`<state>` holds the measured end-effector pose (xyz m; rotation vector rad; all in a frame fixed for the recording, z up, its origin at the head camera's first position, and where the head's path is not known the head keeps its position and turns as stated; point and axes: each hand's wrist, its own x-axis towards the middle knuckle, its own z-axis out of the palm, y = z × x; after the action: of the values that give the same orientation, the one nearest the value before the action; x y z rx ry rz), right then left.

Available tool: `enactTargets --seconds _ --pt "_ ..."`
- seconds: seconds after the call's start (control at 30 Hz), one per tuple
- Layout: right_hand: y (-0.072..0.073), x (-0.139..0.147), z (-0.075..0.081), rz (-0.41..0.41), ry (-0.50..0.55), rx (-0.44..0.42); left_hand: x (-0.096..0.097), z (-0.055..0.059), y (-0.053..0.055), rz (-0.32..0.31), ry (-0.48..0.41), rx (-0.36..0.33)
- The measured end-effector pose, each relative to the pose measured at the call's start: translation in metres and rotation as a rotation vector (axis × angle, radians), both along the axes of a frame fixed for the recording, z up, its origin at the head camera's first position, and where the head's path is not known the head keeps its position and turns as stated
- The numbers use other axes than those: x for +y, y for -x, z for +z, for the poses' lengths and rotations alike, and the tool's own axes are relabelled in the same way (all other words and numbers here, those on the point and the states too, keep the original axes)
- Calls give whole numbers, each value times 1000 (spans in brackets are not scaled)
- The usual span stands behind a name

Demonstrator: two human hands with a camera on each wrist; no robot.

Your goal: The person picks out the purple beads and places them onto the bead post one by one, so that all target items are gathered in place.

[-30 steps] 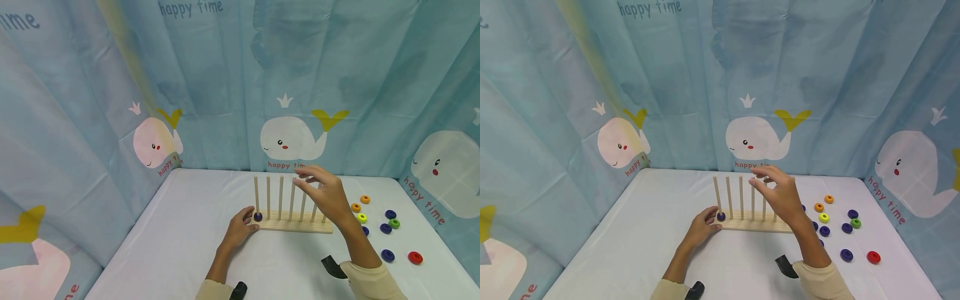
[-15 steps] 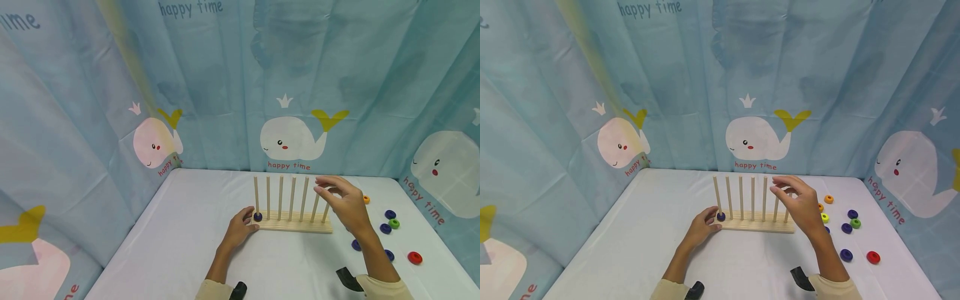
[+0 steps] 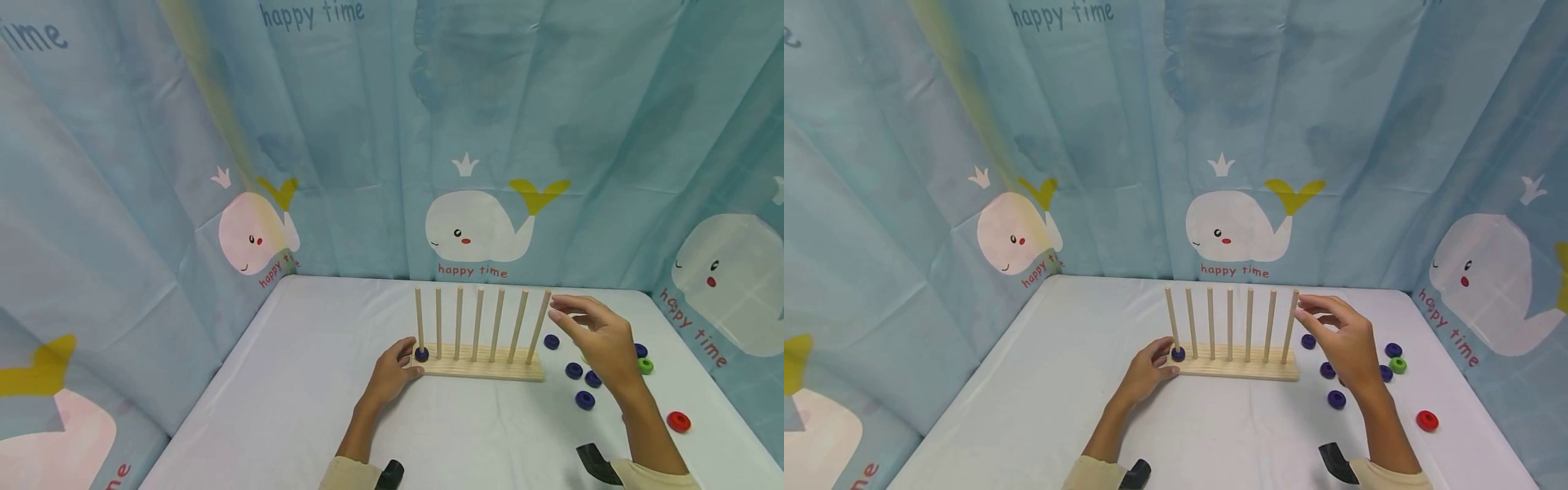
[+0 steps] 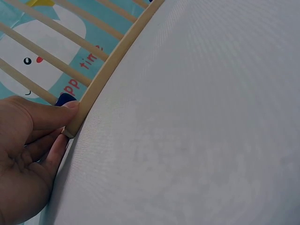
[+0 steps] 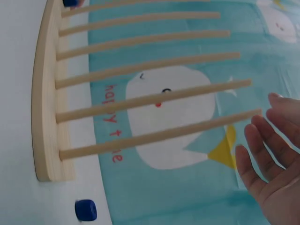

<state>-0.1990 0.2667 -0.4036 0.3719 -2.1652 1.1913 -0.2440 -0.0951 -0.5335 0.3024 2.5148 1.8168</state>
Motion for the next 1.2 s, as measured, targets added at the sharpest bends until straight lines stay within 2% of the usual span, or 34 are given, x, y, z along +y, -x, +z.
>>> enactTargets --seconds 0.27,0.83,0.93,1.13,1.2 --pt "-3 19 -3 -96 -9 -61 0 1 0 10 19 0" --pt "6 66 -23 -201 9 -179 1 0 1 3 26 5" --pt "6 75 -27 -224 8 -220 1 -1 1 1 21 4" --pt "2 91 -33 -289 5 -374 1 -1 1 -1 16 4" --pt "2 96 -36 -302 7 -396 0 0 1 -1 17 -2"
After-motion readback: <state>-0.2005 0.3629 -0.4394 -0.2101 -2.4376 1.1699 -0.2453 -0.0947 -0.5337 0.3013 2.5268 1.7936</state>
